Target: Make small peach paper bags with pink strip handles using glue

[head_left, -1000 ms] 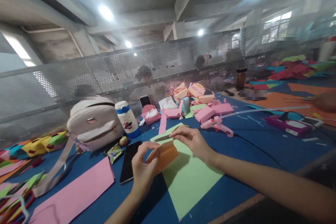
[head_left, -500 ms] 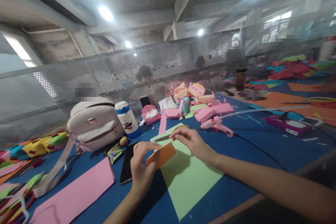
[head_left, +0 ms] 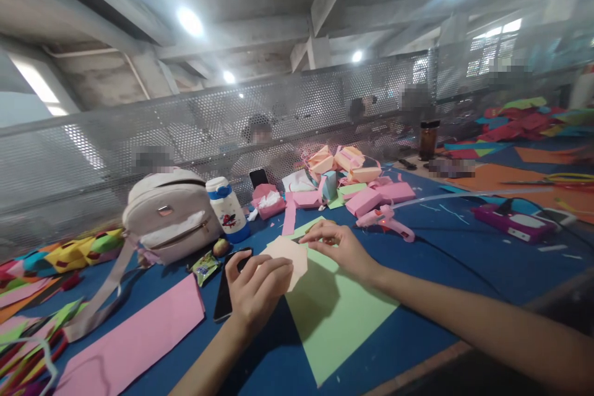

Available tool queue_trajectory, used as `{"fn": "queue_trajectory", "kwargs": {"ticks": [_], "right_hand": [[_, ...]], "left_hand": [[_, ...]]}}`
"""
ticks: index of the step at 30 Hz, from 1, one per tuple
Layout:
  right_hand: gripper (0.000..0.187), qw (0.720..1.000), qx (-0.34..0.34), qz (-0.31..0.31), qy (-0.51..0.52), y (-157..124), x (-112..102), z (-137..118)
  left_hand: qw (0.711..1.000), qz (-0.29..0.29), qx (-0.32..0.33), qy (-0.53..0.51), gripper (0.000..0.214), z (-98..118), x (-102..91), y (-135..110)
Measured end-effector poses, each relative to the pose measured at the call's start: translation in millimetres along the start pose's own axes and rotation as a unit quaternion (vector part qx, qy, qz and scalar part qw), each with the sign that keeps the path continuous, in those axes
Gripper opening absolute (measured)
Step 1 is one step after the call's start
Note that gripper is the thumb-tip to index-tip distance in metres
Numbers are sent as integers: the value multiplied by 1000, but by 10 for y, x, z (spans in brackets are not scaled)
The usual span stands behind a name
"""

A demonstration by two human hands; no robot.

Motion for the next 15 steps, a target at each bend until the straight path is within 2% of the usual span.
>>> {"fn": "queue_trajectory", "kwargs": {"ticks": [4, 8, 12, 15], "right_hand": [[12, 999, -42, 9, -28, -7, -14, -33], [13, 997, -65, 17, -44, -32, -12, -78], [14, 995, -69, 21, -69, -45, -13, -117], [17, 994, -66, 20, -84, -42, -9, -122]], "left_hand": [[993, 22, -91, -69, 9, -154, 23, -16], [963, 34, -208, -169, 10, -307, 106, -102], [896, 51, -338, -284, 7, -437, 210, -228], [841, 38, -436, -317, 9, -506, 315, -320]]}}
Point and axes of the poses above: each hand's wrist, its own y-axis towards the middle knuckle, its own x-axis out of the palm, z = x × y, the point moved 8 cm from there along y, towards the middle knuckle, and after that the axes turned 6 degrees about -y, right-handed, at the moved point
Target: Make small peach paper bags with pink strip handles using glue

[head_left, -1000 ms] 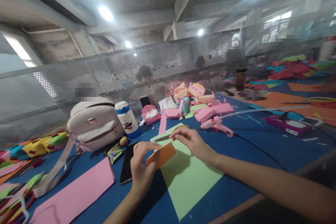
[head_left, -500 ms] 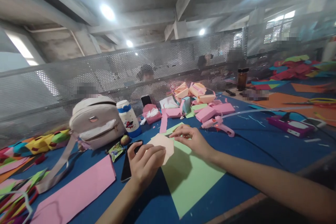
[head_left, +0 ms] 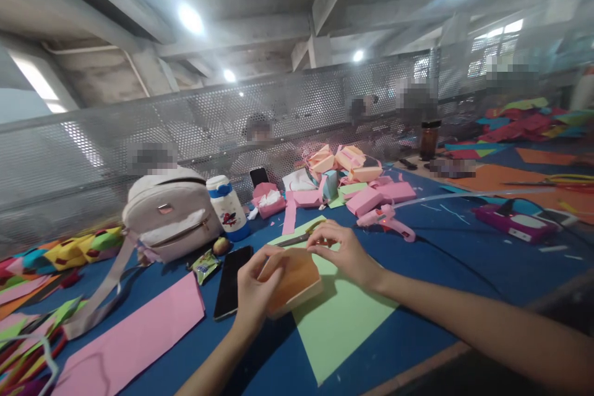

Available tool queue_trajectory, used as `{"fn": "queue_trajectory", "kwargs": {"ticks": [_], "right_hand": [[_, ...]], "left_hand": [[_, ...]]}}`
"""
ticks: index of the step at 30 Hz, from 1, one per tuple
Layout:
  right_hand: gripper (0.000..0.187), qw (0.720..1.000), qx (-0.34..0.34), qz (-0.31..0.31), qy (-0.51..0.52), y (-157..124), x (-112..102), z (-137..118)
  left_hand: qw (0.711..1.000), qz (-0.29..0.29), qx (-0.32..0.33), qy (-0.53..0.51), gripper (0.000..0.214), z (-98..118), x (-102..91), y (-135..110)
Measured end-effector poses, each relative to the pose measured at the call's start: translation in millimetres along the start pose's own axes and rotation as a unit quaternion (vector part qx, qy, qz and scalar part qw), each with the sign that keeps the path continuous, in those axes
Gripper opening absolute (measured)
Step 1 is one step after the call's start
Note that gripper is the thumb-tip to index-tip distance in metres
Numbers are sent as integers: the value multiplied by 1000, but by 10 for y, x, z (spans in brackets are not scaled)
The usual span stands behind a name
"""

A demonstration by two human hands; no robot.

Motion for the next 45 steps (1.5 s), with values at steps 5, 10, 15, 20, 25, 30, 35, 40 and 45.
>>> {"fn": "queue_trajectory", "kwargs": {"ticks": [5, 10, 15, 20, 25, 30, 35, 40, 45], "right_hand": [[17, 999, 35, -9, 10, -16, 51, 61], [13, 993, 98, -1, 61, -45, 86, 151], [17, 984, 126, 35, 121, 0, -22, 242], [18, 983, 128, 42, 123, 24, -60, 268], [10, 991, 62, 25, 112, -21, 11, 112], [15, 994, 44, 26, 92, -60, 39, 5], [25, 994, 50, 23, 96, -83, 80, -47], [33, 981, 134, 12, 138, -115, 158, 94], [40, 971, 171, 11, 167, -135, 203, 180]], "left_hand": [[992, -13, -128, -16, 26, -242, 79, -19], [989, -17, -148, -15, 29, -303, 100, -47], [988, -18, -155, -13, 35, -288, 111, -65], [987, -13, -158, -15, 35, -328, 107, -53], [988, -19, -149, -18, 34, -307, 117, -69], [992, -58, -111, -3, 27, -172, 195, -95], [992, -95, -75, 19, 24, -71, 264, -104], [990, -92, -103, 19, 32, -51, 287, -118], [987, -90, -132, -7, 46, -39, 311, -109]]}}
Point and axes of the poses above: each hand's wrist, its own y-axis towards the middle knuckle, its own x-axis out of the palm, z = x × y, the point moved 8 cm from there along y, towards the middle knuckle, and after that the axes turned 6 degrees about -y, right-handed, at the moved point
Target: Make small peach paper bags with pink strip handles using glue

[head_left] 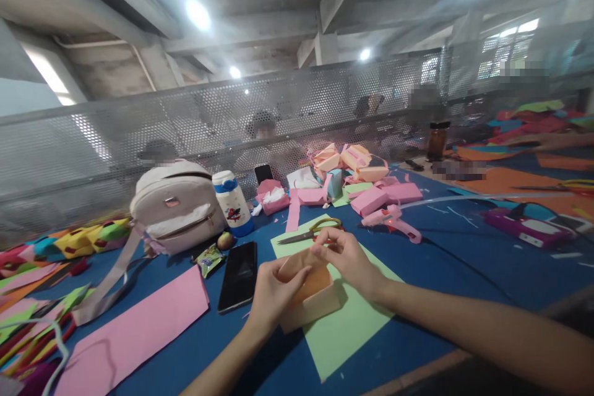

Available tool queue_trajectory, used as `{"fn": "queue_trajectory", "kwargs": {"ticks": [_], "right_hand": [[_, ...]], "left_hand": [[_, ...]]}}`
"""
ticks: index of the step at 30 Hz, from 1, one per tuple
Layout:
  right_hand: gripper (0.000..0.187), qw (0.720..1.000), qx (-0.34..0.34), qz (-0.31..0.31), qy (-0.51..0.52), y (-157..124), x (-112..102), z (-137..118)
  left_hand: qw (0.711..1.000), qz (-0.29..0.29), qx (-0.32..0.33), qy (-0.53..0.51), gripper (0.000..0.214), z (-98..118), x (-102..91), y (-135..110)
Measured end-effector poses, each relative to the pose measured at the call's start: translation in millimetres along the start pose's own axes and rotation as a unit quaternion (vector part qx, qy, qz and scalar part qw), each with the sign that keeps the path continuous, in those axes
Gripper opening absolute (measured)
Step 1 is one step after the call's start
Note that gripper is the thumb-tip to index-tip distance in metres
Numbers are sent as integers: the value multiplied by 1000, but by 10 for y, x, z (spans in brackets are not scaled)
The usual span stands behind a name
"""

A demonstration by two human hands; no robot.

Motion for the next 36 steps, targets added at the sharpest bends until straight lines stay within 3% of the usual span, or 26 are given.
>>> {"fn": "queue_trajectory", "kwargs": {"ticks": [9, 16, 20, 27, 36], "right_hand": [[32, 1000, -25, -11, -14, 60, -32, -55], [18, 991, -90, 41, -95, 88, -198, -164], [13, 993, -86, 19, -78, 73, -147, -149], [22, 989, -92, 11, -115, 11, -93, -201], [18, 980, -142, 6, -141, 12, -103, -299]], "left_hand": [[1000, 8, -26, -5, 43, -63, -29, 26], [997, 61, -49, -27, 41, -168, -148, 62], [996, 59, -51, -30, 38, -167, -139, 59], [999, 24, -27, -26, 32, -79, -66, 38], [999, 39, -8, -8, 30, -96, -108, 38]]}}
Point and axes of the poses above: each hand's wrist, its own y-axis towards the middle knuckle, its own x-axis out of the palm, z = x × y, the point moved 8 cm from there along y, towards the middle knuckle, and after that the axes turned 6 degrees about -y, right-handed, at the moved point
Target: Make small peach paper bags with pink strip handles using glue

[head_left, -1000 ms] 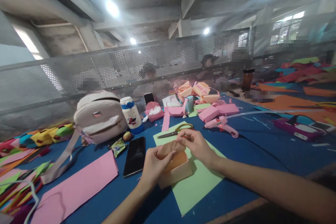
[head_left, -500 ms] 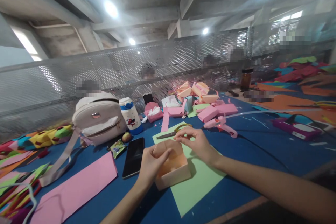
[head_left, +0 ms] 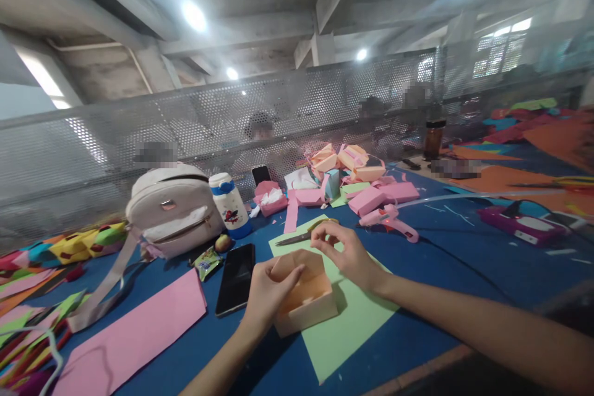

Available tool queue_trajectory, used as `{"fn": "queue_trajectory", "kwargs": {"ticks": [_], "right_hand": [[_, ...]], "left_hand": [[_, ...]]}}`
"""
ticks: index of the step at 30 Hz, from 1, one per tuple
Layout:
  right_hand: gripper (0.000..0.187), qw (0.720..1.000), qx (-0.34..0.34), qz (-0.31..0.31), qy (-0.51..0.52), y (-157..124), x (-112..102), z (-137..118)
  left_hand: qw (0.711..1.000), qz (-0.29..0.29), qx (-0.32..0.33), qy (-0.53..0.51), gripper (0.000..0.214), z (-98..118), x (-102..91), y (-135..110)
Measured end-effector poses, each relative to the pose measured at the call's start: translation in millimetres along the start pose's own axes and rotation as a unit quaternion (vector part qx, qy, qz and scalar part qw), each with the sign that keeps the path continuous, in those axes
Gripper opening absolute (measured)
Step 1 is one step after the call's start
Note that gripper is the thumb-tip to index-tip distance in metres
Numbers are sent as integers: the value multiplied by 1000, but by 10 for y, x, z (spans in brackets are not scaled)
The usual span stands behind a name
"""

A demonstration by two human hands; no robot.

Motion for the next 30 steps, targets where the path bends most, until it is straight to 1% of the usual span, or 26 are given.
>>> {"fn": "queue_trajectory", "kwargs": {"ticks": [4, 9, 13, 17, 20, 24, 27, 30], "right_hand": [[21, 1000, 13, 0, 3, -11, 0, 42], [25, 1000, 6, -1, -10, -34, 19, 41], [22, 1000, -1, -12, -21, -35, 39, 0], [19, 1000, 13, -22, -6, -20, 50, 12], [18, 999, 41, -7, 16, 6, 11, 76], [14, 997, 64, 16, 39, 39, -44, 156], [15, 996, 67, 3, 51, 42, -20, 176], [15, 997, 63, -8, 54, 30, 11, 164]], "left_hand": [[1000, -1, -9, -7, 31, -23, 4, 4], [1000, -15, 0, -10, 29, 8, 30, -3], [1000, -8, 16, 8, 32, 23, 19, -7], [1000, -13, 14, 10, 27, -1, 16, -17], [1000, 2, 1, 6, 28, -42, -24, -17], [998, 49, -18, -17, 33, -87, -131, 10], [996, 78, -29, -31, 35, -101, -193, 29], [996, 71, -34, -34, 35, -112, -181, 35]]}}
Point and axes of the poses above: each hand's wrist, its own y-axis towards the middle knuckle, its own x-axis out of the palm, z = x × y, the point moved 8 cm from there along y, towards the middle knuckle, and after that the axes turned 6 degrees about -y, right-handed, at the moved point
